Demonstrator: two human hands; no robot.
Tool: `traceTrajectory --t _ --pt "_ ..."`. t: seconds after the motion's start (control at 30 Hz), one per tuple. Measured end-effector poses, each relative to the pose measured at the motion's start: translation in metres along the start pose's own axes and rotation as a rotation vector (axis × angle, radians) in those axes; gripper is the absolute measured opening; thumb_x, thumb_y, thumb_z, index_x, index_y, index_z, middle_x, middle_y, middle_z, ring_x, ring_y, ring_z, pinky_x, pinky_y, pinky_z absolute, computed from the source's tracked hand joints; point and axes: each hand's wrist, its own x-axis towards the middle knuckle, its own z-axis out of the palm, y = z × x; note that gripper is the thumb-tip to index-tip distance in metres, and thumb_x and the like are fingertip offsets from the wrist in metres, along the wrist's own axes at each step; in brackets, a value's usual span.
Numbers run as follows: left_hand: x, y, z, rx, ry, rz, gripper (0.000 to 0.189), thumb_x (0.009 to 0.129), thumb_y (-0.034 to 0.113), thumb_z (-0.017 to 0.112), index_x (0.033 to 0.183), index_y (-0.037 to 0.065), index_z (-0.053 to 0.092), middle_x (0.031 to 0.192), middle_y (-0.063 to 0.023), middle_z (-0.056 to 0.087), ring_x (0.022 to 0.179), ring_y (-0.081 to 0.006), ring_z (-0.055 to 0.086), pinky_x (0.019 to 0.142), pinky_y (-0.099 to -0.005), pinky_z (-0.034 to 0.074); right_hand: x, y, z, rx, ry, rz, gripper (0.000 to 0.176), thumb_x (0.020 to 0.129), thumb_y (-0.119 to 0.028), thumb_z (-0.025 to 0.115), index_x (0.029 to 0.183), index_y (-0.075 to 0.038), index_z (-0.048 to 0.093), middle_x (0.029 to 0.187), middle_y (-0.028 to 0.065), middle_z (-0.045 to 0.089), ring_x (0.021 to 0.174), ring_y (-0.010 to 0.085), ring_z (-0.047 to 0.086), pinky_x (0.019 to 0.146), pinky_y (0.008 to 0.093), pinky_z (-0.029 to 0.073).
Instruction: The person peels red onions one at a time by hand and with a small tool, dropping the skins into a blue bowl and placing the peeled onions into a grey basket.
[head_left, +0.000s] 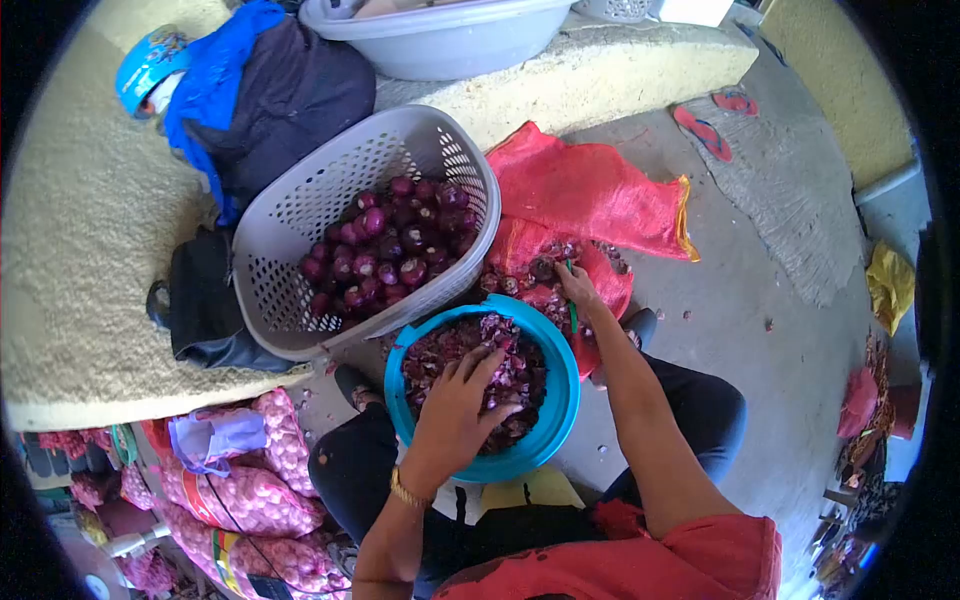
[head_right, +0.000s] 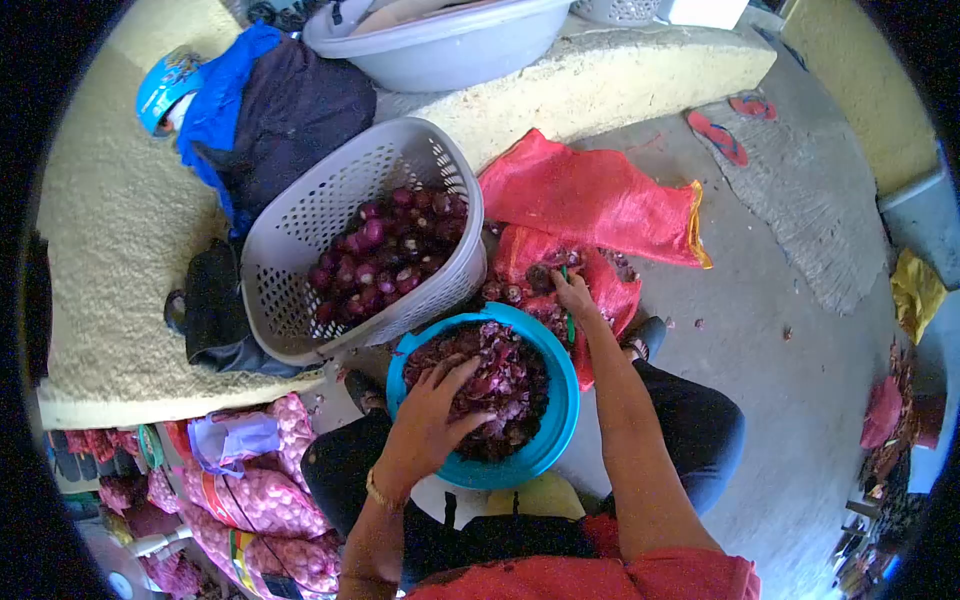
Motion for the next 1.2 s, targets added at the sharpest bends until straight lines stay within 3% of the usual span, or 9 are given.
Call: traceTrajectory --t 0.13,0.3,0.43,0.5,0.57,0.77,0.93,1.03,1.2 --pt "0.009 0.009 -0.007 -0.002 -0.008 -0.058 0.063 0.079 0.023 0.073 0.135 0.009 0.047 0.132 -0.0209 0.050 0.120 -0.0417 0.047 0.103 -0.0466 0.038 0.034 0.018 0.014 -0.201 0.093 -0.002 0.037 0.093 -0.040 0.056 0.082 -0.005 0.062 0.063 0.0016 0.054 0.057 0.0114 0.050 0.050 0.0315 0.039" --pt "0.018 0.004 -0.005 0.066 -0.058 -0.110 0.062 0.078 0.023 0.074 0.134 0.009 0.050 0.129 -0.0172 0.053 0.116 -0.0397 0.050 0.100 -0.0461 0.042 0.109 0.061 0.042 -0.361 -0.091 -0.040 0.040 0.086 -0.042 0.059 0.083 -0.002 0.063 0.057 0.0057 0.054 0.052 0.0222 0.053 0.052 0.0426 0.042" --pt "0.022 0.004 -0.002 0.036 -0.108 -0.118 0.063 0.077 0.021 0.076 0.133 0.009 0.050 0.128 -0.0160 0.054 0.116 -0.0386 0.051 0.099 -0.0463 0.043 0.164 0.099 0.053 -0.759 -0.217 -0.100 0.038 0.088 -0.040 0.057 0.082 -0.004 0.064 0.061 0.0111 0.058 0.054 0.0245 0.056 0.051 0.0398 0.044" --pt "0.023 0.005 0.001 0.000 -0.110 -0.072 0.064 0.075 0.019 0.077 0.132 0.009 0.052 0.128 -0.0156 0.054 0.116 -0.0377 0.051 0.097 -0.0460 0.044 0.181 0.125 0.052 -1.137 -0.247 -0.179 0.050 0.079 -0.048 0.061 0.089 0.000 0.067 0.091 0.0217 0.069 0.084 0.0385 0.068 0.073 0.0475 0.053" --pt "0.025 0.005 0.003 -0.020 -0.108 -0.049 0.064 0.074 0.019 0.078 0.132 0.009 0.052 0.128 -0.0154 0.054 0.115 -0.0375 0.052 0.097 -0.0456 0.044 0.135 0.059 0.050 -0.952 -0.132 0.066 0.054 0.077 -0.050 0.064 0.097 0.000 0.068 0.101 0.0242 0.067 0.097 0.0391 0.065 0.084 0.0475 0.053" --pt "0.032 0.015 0.007 0.007 -0.109 -0.024 0.064 0.071 0.016 0.080 0.129 0.011 0.055 0.129 -0.0145 0.054 0.113 -0.0371 0.053 0.097 -0.0448 0.044 0.097 0.054 0.014 -0.868 0.069 -0.162 0.052 0.075 -0.058 0.067 0.088 -0.008 0.069 0.087 0.0190 0.069 0.088 0.0392 0.066 0.077 0.0496 0.052" --pt "0.036 0.020 0.019 -0.015 -0.110 -0.005 0.061 0.070 0.012 0.079 0.126 0.010 0.057 0.128 -0.0149 0.055 0.113 -0.0376 0.053 0.095 -0.0451 0.044 0.040 0.084 -0.049 -0.937 -0.128 0.177 0.038 0.066 -0.028 0.070 0.091 0.000 0.068 0.094 0.0270 0.067 0.092 0.0410 0.066 0.081 0.0488 0.053" --pt "0.038 0.020 0.027 0.016 -0.139 -0.023 0.059 0.071 0.011 0.078 0.126 0.010 0.057 0.128 -0.0146 0.055 0.113 -0.0377 0.053 0.096 -0.0455 0.044 0.003 0.125 -0.056 -0.951 -0.132 0.311 0.040 0.065 -0.028 0.071 0.092 0.002 0.068 0.099 0.0262 0.067 0.096 0.0392 0.066 0.083 0.0481 0.053" --pt "0.041 0.014 0.037 0.017 -0.176 0.009 0.056 0.077 0.013 0.074 0.129 0.009 0.053 0.129 -0.0162 0.053 0.113 -0.0391 0.051 0.096 -0.0465 0.043 -0.037 0.138 -0.035 -0.981 0.031 0.326 0.075 0.058 -0.054 0.081 0.109 -0.001 0.065 0.105 0.0231 0.066 0.098 0.0378 0.065 0.085 0.0470 0.053"
